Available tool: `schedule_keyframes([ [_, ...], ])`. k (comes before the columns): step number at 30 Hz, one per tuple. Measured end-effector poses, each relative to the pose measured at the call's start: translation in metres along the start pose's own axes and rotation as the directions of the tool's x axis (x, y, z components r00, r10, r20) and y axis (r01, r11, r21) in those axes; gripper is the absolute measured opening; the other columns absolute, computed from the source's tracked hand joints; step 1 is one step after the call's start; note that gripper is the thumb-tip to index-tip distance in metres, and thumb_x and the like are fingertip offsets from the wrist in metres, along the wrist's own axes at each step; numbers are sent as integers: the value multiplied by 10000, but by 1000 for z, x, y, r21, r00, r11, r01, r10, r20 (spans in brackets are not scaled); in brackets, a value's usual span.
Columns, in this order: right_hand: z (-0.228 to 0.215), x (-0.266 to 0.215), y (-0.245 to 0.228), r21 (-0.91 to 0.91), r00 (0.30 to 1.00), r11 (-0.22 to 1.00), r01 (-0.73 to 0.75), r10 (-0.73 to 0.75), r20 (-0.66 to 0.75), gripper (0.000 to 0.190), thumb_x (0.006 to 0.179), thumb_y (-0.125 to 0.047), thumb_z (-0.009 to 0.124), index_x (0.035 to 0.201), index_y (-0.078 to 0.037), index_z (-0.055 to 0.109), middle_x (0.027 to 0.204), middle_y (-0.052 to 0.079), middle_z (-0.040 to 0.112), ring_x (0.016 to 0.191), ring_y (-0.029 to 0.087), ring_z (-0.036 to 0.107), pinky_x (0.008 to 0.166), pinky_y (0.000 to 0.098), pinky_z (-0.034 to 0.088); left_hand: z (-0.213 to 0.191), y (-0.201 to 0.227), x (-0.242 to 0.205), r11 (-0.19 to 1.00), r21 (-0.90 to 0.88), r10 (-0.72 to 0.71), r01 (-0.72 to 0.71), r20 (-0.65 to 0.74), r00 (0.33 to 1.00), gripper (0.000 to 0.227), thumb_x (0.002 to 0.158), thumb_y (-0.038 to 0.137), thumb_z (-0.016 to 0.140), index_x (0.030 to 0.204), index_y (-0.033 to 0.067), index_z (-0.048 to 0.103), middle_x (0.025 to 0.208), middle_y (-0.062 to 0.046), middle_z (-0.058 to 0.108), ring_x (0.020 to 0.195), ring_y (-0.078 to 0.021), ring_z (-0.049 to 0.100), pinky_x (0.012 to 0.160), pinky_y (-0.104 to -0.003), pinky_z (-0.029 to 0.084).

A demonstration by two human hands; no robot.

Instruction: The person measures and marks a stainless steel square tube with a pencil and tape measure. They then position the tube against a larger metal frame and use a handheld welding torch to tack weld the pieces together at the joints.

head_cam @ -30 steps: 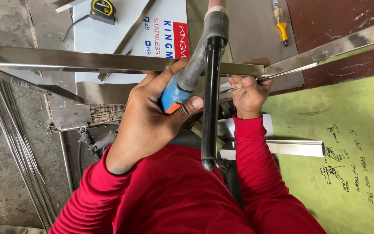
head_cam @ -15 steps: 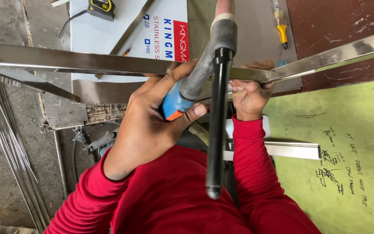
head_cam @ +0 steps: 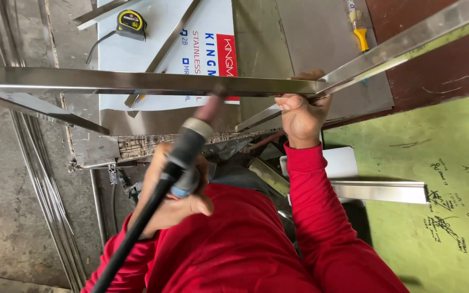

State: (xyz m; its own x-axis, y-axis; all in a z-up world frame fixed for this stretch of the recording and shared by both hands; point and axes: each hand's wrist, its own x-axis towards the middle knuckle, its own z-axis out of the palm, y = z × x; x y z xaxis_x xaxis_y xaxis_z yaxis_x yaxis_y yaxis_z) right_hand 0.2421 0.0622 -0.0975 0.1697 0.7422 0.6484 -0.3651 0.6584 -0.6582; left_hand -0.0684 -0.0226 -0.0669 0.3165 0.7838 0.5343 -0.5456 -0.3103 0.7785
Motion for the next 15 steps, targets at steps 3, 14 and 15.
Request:
schedule_keyframes([
  [3,3,2,2,17,999,999,-38,38,12,360,847,-43,800,1068,-6,518,649,118,510,467,139,527,476,253,461,21,-2,-5,984,-162,-68,77,64,996,551,796,43,857,1154,-2,441,979,-191,606,690,-178,577,567,-279,511],
  [14,21,5,6,-78,999,996,-38,35,-30,298,821,29,818,1036,16,612,731,128,617,548,116,568,483,239,452,65,-8,-5,737,664,366,-127,-234,901,443,1006,132,597,1285,-204,520,924,-195,612,717,-273,742,647,-371,620],
  [15,23,6,4,-73,999,997,-38,36,-27,298,821,29,818,1036,16,612,731,128,617,548,116,568,483,239,452,60,-20,-13,733,668,370,-127,-235,899,443,1006,132,597,1285,-204,520,924,-195,612,717,-273,742,647,-371,620],
])
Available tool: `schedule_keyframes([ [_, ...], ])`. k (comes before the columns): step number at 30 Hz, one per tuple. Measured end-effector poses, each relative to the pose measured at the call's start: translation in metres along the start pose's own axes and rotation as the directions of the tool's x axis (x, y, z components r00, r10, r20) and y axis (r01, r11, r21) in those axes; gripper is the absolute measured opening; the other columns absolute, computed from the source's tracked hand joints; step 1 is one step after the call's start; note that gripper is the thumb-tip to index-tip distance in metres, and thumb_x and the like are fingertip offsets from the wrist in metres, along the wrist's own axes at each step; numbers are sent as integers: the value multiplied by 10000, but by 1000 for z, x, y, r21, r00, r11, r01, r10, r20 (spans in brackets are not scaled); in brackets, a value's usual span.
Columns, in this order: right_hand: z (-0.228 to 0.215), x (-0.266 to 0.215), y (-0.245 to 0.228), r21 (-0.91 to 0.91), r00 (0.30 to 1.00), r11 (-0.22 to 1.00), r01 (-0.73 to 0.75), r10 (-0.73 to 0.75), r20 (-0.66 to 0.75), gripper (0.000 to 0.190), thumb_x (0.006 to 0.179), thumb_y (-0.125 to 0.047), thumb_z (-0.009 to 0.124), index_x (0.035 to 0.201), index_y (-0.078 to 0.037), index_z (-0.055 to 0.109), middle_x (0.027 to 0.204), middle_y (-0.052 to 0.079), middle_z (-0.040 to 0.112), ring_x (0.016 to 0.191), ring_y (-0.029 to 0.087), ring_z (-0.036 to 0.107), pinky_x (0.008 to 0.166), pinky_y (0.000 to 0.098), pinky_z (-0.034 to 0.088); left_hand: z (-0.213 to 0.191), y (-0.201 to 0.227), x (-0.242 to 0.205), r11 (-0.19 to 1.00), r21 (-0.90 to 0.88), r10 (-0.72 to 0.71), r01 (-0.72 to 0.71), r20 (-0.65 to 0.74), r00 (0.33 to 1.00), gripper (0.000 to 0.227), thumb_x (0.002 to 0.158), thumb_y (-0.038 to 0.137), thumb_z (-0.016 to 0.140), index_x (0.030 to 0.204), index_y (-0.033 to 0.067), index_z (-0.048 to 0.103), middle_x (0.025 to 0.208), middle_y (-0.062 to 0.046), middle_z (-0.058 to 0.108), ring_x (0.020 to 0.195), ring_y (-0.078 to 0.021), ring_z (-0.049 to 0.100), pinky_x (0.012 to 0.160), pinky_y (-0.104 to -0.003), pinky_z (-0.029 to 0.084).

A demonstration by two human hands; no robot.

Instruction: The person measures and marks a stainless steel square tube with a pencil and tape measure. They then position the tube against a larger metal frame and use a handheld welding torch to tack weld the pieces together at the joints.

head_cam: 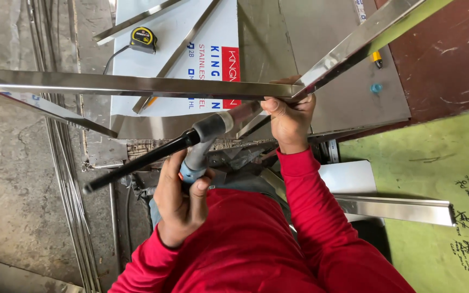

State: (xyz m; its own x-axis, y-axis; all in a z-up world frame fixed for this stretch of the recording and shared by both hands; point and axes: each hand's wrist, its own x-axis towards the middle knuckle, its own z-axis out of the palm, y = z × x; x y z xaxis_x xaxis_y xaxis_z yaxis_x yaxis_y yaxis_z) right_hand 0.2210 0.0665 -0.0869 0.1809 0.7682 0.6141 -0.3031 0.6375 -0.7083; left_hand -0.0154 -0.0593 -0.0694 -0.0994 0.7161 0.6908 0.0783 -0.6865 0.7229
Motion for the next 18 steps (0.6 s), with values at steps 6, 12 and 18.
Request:
schedule_keyframes([
  [6,-10,-6,9,-15,1000,1000,-14,14,-27,308,794,54,829,1019,13,622,740,129,638,570,106,576,485,224,466,6,-16,-16,986,120,115,-114,-3,993,682,960,22,580,1446,-306,233,963,-283,664,698,-359,648,621,-422,548],
  [12,-18,-11,18,8,997,999,-44,44,-57,308,797,49,834,1043,21,652,818,175,703,679,133,669,571,267,561,22,-13,-8,969,195,122,-149,146,982,645,983,124,542,1424,-293,323,971,-307,662,645,-469,612,543,-485,509],
  [18,-6,-7,9,-22,997,999,-31,29,-73,346,764,160,796,1024,-10,642,855,147,715,747,135,708,653,260,584,35,-5,4,960,192,169,-202,176,970,646,950,72,587,1436,-272,338,991,-302,641,622,-430,592,495,-442,495],
])
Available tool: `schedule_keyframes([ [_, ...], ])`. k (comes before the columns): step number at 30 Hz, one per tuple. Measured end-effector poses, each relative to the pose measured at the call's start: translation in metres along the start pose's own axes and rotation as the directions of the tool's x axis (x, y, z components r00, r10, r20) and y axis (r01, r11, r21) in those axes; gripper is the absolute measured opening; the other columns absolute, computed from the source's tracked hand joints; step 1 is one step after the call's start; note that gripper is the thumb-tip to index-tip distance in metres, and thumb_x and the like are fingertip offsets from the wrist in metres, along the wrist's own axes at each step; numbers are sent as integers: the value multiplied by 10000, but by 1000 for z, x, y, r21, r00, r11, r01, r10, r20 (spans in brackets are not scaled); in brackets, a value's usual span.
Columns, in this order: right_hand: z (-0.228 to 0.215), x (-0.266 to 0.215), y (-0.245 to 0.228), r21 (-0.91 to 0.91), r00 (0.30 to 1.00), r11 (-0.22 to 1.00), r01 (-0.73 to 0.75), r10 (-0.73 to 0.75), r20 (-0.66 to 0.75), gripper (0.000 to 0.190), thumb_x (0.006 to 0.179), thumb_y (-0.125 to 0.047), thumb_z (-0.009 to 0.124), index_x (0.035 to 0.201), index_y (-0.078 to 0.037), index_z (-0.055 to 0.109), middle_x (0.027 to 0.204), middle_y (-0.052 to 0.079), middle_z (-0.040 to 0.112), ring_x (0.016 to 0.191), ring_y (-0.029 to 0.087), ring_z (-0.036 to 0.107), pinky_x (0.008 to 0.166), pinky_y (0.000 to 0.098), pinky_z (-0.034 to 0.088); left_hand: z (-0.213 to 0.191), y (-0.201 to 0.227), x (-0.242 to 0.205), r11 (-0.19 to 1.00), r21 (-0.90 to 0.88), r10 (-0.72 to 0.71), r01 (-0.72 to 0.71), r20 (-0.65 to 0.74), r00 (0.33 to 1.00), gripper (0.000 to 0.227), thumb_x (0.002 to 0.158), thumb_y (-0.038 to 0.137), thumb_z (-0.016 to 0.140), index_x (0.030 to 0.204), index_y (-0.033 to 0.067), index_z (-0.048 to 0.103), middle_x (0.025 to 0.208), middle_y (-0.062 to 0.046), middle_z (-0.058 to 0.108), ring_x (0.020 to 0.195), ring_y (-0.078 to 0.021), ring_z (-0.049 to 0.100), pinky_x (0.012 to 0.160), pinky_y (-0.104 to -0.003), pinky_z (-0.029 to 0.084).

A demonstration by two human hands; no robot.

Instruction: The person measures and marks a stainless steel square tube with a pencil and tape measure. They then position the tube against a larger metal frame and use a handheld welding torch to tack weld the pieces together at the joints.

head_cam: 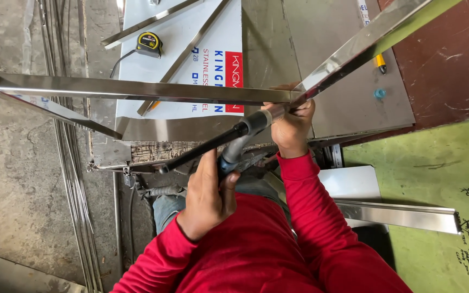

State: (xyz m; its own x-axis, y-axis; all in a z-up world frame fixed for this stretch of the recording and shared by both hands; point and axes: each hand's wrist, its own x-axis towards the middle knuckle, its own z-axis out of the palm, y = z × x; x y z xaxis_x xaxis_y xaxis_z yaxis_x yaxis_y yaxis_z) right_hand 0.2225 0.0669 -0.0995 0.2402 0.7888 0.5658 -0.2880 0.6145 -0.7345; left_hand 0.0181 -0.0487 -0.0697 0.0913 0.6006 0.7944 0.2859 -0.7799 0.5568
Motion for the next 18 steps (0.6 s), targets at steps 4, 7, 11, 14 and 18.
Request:
schedule_keyframes([
  [4,1,4,-2,17,999,999,38,-38,24,237,847,71,802,1029,4,666,897,161,709,803,148,690,728,308,607,-4,8,15,999,-16,-27,28,25,999,623,996,63,537,1490,-232,298,1089,-330,630,670,-429,608,522,-442,495],
  [7,2,3,-2,26,998,998,50,-51,32,210,848,61,810,1006,4,686,910,155,711,828,151,697,779,324,623,-3,7,10,999,-15,-35,35,32,999,622,1001,67,534,1495,-227,298,1087,-330,624,683,-437,614,525,-442,497],
  [11,5,5,-1,3,996,997,78,-78,41,186,850,53,817,987,5,700,931,156,706,848,152,700,783,313,617,-2,7,13,1000,-6,-10,10,21,1000,617,1004,52,529,1498,-230,289,1040,-324,616,647,-415,582,504,-422,488],
  [14,9,6,-4,0,995,996,85,-85,44,172,856,44,818,979,4,704,929,161,704,845,155,700,792,324,623,-4,10,17,1000,0,-5,5,30,1000,622,1007,49,530,1504,-227,277,1050,-327,616,646,-413,586,500,-425,492],
  [18,2,4,0,10,996,998,61,-61,68,161,864,63,798,989,20,707,934,162,700,831,157,699,756,301,623,-4,11,18,1000,17,-10,9,40,999,621,1012,85,531,1494,-227,294,1047,-320,619,661,-422,612,498,-429,499],
])
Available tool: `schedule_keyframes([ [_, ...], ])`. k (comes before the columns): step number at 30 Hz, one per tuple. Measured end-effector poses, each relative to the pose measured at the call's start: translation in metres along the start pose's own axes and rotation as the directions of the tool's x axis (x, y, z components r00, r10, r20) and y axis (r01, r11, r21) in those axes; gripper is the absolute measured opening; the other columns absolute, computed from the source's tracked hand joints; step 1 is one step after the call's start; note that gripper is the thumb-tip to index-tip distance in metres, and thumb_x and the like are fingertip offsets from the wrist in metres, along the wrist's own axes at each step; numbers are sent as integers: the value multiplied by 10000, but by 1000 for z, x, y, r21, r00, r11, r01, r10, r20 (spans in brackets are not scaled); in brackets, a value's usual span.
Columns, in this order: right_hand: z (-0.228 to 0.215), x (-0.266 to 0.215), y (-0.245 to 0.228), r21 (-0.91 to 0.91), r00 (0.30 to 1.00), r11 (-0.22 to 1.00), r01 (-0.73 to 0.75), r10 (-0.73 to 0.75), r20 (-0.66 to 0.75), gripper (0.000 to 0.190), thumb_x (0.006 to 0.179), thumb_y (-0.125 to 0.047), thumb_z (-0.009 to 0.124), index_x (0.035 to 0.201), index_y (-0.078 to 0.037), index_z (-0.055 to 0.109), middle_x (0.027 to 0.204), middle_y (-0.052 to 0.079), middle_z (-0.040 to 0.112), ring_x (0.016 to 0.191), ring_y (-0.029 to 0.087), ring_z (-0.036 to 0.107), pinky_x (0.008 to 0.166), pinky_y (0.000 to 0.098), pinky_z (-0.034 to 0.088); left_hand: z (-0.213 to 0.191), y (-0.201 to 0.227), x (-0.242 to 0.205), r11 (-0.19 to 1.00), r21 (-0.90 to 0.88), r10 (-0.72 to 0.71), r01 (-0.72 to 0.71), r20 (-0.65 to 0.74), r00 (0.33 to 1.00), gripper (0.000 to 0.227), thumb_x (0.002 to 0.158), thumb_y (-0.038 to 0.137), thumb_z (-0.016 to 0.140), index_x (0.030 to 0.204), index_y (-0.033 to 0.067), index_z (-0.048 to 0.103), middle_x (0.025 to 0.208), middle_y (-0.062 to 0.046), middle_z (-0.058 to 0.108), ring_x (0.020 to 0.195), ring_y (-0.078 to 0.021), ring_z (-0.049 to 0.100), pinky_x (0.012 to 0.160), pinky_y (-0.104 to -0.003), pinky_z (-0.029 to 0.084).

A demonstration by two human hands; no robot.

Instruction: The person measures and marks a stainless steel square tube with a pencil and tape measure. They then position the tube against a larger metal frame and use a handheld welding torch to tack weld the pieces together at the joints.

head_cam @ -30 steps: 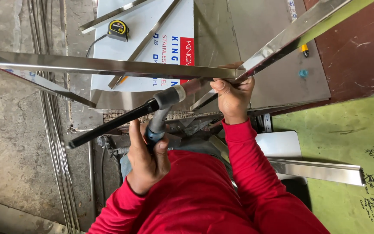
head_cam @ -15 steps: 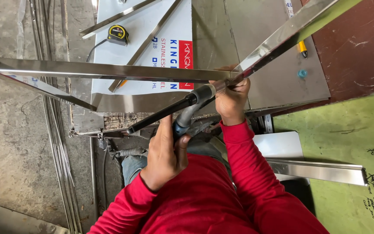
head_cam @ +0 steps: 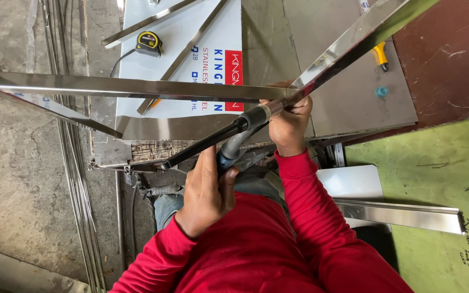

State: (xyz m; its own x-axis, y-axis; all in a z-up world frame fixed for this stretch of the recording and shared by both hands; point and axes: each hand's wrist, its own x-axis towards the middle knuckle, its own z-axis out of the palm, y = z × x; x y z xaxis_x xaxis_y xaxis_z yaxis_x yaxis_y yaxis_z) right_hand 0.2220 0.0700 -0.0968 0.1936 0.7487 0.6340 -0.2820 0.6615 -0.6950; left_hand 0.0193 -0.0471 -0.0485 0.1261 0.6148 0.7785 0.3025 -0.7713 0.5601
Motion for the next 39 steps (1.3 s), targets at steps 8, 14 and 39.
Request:
schedule_keyframes([
  [8,-1,-3,2,35,1000,999,-13,12,11,167,876,94,767,1004,20,689,923,175,686,813,151,692,729,312,615,1,-1,-4,982,178,66,-65,0,998,605,1016,144,558,1460,-221,370,1044,-344,626,748,-489,665,575,-477,560],
  [14,-11,-5,7,63,998,996,-65,66,-5,244,890,180,694,1061,15,639,900,169,668,743,126,658,628,263,577,9,-9,-17,961,261,96,-91,-6,995,602,989,159,613,1422,-219,436,1039,-348,646,762,-486,681,596,-477,565],
  [39,-18,-8,13,27,996,999,-41,43,-72,294,827,191,728,1055,27,641,864,177,700,751,172,709,672,345,653,5,-13,-13,997,51,55,-52,-72,996,637,990,93,567,1465,-248,315,985,-311,614,673,-463,619,541,-443,532],
])
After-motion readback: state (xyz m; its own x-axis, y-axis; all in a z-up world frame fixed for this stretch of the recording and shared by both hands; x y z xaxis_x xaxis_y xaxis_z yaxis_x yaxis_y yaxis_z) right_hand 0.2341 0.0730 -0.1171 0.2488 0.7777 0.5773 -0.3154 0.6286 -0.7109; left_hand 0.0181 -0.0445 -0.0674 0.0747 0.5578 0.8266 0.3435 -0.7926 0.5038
